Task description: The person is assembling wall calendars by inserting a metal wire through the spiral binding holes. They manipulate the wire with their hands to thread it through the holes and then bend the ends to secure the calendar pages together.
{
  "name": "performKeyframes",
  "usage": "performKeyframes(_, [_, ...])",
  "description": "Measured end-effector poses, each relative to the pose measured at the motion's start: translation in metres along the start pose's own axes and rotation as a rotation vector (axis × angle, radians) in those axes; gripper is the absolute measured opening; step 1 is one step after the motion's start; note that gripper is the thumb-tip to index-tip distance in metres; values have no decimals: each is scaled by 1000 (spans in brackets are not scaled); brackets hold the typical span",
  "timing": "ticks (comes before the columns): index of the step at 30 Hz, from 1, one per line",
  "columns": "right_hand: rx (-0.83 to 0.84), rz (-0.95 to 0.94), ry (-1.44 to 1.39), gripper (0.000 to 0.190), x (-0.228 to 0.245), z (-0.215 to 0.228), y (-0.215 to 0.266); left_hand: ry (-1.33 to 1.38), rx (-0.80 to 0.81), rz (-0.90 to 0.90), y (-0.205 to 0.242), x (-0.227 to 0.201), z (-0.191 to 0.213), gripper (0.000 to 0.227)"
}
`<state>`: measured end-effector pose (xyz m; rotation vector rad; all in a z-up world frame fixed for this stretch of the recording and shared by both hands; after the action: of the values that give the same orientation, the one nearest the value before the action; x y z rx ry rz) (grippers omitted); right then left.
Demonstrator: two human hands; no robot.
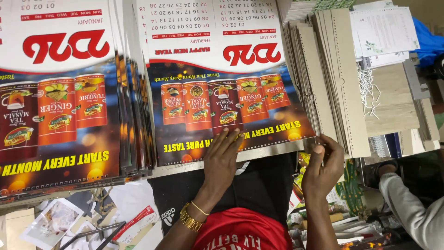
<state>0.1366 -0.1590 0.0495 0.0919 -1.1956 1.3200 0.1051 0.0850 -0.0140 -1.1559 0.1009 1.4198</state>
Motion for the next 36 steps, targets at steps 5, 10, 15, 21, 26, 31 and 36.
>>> performKeyframes(5, [297, -692, -253, 65, -53, -21, 14, 5, 61, -9, 8, 2, -1, 37])
performKeyframes(10, [409, -652, 19, 27, -52, -17, -3, 284, 350, 221, -5, 2, 3, 54])
performKeyframes(15, [558, -552, 174, 40, -40, -19, -16, 196, 269, 144, -49, -6, -30, 45])
performKeyframes(21, [752, 107, 335, 27, 7, -33, -25, 188, 458, 381, -94, 10, -144, 77])
performKeyframes(26, [729, 525, 266, 22, 31, -33, -17, 326, 534, 592, -102, -1, -151, 118])
performKeyframes(31, [744, 661, 278, 21, 36, -35, -4, 421, 462, 556, -103, -7, -135, 122])
performKeyframes(36, [755, 699, 283, 22, 25, -35, -2, 424, 446, 518, -99, -3, -139, 123])
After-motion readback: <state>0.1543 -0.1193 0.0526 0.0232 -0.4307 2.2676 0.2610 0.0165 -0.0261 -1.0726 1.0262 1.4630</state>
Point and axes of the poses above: each hand's wrist, its own y-axis away from the middle knuckle, its own z-axis out of the back of the hand, x = y × z, the point moved 7 cm from there along -y, towards the middle knuckle, and after that the axes turned 15 degrees about -x, right-handed, at the moved point
